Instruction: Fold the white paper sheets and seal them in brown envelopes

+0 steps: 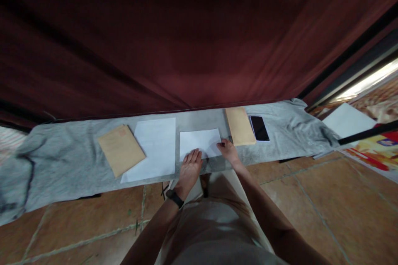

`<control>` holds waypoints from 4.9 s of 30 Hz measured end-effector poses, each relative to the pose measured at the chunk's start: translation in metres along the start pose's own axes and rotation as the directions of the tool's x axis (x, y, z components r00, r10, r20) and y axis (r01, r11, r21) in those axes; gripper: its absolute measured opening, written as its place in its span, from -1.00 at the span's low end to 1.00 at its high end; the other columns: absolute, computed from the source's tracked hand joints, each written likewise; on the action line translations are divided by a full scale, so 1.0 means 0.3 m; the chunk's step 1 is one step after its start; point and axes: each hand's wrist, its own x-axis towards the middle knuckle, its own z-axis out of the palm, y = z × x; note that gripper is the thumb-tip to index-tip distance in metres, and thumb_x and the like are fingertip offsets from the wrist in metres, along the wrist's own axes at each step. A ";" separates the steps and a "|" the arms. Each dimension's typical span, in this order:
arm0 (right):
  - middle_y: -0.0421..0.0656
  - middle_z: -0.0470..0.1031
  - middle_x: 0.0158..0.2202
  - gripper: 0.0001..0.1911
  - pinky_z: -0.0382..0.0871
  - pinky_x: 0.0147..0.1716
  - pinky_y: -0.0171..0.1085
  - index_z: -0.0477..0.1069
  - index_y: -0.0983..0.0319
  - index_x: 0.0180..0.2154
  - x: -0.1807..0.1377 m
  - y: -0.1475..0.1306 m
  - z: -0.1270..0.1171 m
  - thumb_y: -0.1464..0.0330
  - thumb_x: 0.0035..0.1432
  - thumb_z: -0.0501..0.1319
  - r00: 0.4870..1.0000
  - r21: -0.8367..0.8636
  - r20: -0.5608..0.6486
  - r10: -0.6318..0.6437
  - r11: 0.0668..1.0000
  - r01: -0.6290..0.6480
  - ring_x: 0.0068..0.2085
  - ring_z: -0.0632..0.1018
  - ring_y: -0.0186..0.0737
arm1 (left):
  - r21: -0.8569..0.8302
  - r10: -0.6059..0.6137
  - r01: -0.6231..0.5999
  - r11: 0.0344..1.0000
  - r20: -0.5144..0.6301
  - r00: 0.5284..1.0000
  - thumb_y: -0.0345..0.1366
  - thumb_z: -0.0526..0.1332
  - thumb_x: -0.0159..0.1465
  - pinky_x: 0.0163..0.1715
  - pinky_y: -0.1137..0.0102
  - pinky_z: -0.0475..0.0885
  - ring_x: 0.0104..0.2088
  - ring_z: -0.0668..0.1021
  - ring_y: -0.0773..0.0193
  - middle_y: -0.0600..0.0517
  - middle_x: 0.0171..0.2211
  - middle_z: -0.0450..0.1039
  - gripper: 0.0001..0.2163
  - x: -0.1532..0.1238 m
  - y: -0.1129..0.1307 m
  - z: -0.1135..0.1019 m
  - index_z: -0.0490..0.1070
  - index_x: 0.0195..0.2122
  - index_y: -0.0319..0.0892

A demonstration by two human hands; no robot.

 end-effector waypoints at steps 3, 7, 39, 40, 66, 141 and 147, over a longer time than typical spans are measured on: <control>-0.29 0.38 -0.59 -0.81 0.28 -0.46 -0.35 0.37 0.17 -0.51 0.011 -0.028 -0.020 0.31 0.14 0.18 0.999 0.069 0.037 -0.014 0.998 0.012 -0.48 0.45 -0.28 | -0.045 -0.033 0.032 0.998 -0.039 0.999 -0.30 0.02 0.46 0.27 0.11 0.33 0.30 0.41 0.03 -0.14 0.31 0.35 -0.60 -0.006 -0.001 -0.006 0.32 0.29 -0.19; -0.26 0.46 -0.48 -0.75 0.30 -0.44 -0.36 0.44 0.23 -0.34 0.033 -0.120 -0.102 0.22 0.24 0.12 0.996 0.271 -0.037 -0.086 0.958 0.093 -0.43 0.46 -0.29 | -0.177 -0.094 0.060 0.982 -0.189 0.977 -0.21 0.07 0.46 0.33 0.08 0.27 0.40 0.25 0.01 -0.18 0.41 0.16 -0.51 -0.001 -0.013 -0.045 0.16 0.39 -0.18; -0.06 0.55 0.15 -0.61 0.35 0.30 0.05 0.46 0.15 0.17 -0.254 0.089 -0.037 0.48 0.38 0.12 0.662 0.064 0.236 -0.711 0.691 0.720 0.19 0.54 -0.13 | -0.158 0.335 -0.311 0.937 0.156 0.929 0.04 0.02 0.47 0.42 0.07 -0.02 0.44 0.16 0.11 -0.10 0.42 0.15 -0.47 0.091 -0.008 -0.037 0.21 0.37 -0.10; -0.06 0.56 0.14 -0.60 0.35 0.30 0.06 0.46 0.14 0.18 -0.252 0.096 -0.038 0.49 0.37 0.12 0.664 0.074 0.236 -0.709 0.695 0.715 0.18 0.54 -0.12 | -0.148 0.345 -0.323 0.935 0.164 0.924 0.07 0.02 0.46 0.43 0.06 -0.04 0.44 0.16 0.10 -0.13 0.42 0.15 -0.44 0.085 -0.004 -0.034 0.21 0.37 -0.13; -0.09 0.58 0.12 -0.59 0.35 0.29 0.13 0.54 0.12 0.10 -0.207 0.180 -0.081 0.51 0.32 0.11 0.727 0.150 0.222 -0.650 0.759 0.633 0.19 0.53 -0.09 | -0.211 0.253 -0.212 0.954 0.193 0.948 -0.53 0.07 0.37 0.36 0.18 0.18 0.36 0.32 0.17 -0.06 0.34 0.32 -0.54 -0.040 -0.052 -0.088 0.33 0.26 -0.06; 0.17 0.66 -0.30 -0.51 0.51 -0.20 -0.19 0.60 0.34 -0.19 0.080 -0.108 0.024 0.13 0.46 0.05 0.997 -0.593 0.041 0.062 0.805 -0.026 -0.22 0.71 0.01 | 0.005 -0.631 0.636 0.772 0.131 0.765 -0.07 0.01 0.48 -0.24 0.32 0.46 -0.17 0.67 0.05 -0.10 -0.24 0.65 -0.67 0.305 -0.111 -0.039 0.51 -0.05 -0.10; 0.15 0.66 -0.32 -0.51 0.51 -0.23 -0.19 0.59 0.33 -0.21 0.083 -0.102 0.033 0.14 0.47 0.03 0.999 -0.610 0.031 0.045 0.792 -0.017 -0.24 0.71 0.00 | 0.037 -0.613 0.614 0.789 0.118 0.781 -0.08 -0.03 0.49 -0.23 0.31 0.47 -0.18 0.68 0.04 -0.13 -0.25 0.64 -0.65 0.308 -0.110 -0.036 0.49 -0.02 -0.11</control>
